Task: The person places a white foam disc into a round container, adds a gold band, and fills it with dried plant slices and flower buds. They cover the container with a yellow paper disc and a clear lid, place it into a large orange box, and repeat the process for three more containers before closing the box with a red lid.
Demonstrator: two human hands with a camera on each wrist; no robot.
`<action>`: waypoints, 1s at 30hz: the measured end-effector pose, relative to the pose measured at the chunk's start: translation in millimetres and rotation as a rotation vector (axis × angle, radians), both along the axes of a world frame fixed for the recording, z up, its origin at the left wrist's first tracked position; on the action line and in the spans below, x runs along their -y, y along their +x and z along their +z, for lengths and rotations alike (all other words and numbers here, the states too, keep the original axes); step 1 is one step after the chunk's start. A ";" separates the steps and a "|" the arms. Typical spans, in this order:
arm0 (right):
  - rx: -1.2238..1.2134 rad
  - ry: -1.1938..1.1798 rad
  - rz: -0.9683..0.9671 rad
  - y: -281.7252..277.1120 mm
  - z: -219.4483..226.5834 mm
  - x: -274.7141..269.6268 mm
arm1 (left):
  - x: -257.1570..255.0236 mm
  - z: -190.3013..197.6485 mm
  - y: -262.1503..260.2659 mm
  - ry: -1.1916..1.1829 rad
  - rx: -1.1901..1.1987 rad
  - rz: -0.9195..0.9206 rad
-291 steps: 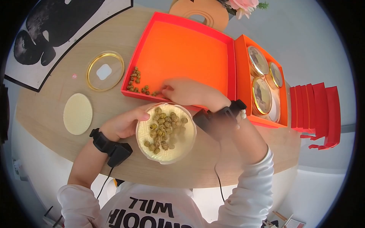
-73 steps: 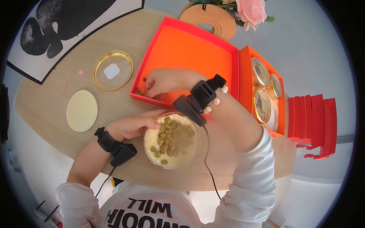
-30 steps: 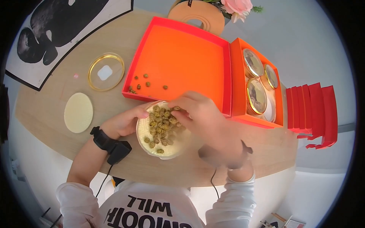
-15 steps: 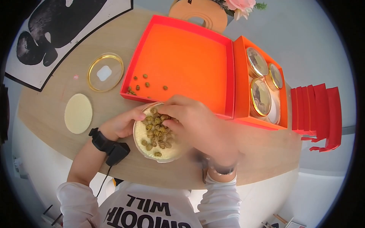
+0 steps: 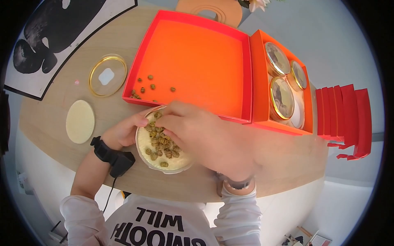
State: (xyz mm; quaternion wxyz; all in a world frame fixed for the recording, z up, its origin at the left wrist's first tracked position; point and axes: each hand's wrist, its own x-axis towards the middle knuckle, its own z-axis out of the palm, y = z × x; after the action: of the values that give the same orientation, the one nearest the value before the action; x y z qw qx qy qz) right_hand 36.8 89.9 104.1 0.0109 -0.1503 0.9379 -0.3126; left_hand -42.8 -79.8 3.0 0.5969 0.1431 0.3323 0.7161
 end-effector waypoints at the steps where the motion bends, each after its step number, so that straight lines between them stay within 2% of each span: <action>1: 0.029 0.017 -0.005 1.4 -0.3 1.0 | 0.3 -1.4 -0.4 -0.003 0.003 -0.004; 8: 0.146 0.044 -0.056 7.9 9.3 -7.4 | -1.3 -1.0 0.3 0.029 0.008 0.005; 14: 0.206 0.005 0.068 8.6 7.2 -4.6 | -0.2 -1.1 0.1 0.005 0.011 -0.003; 20: 0.248 -0.031 0.026 10.1 12.7 -12.2 | -1.8 -1.6 0.4 0.012 -0.014 -0.003; 23: 0.206 -0.028 0.056 9.1 9.1 -13.1 | -2.0 -5.4 -0.4 0.023 -0.017 -0.010; 26: 0.280 -0.008 0.101 7.9 9.6 -8.1 | -0.7 1.8 0.3 0.008 -0.037 -0.012; 30: 0.253 -0.029 0.074 10.5 12.0 -14.4 | -0.8 0.5 0.8 0.001 -0.023 0.000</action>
State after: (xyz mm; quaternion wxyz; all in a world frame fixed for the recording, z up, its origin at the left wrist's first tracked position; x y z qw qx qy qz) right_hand 47.4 104.3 116.1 0.1386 -0.1442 0.9182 -0.3420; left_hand -42.0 -79.0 3.4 0.5931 0.1517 0.3388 0.7144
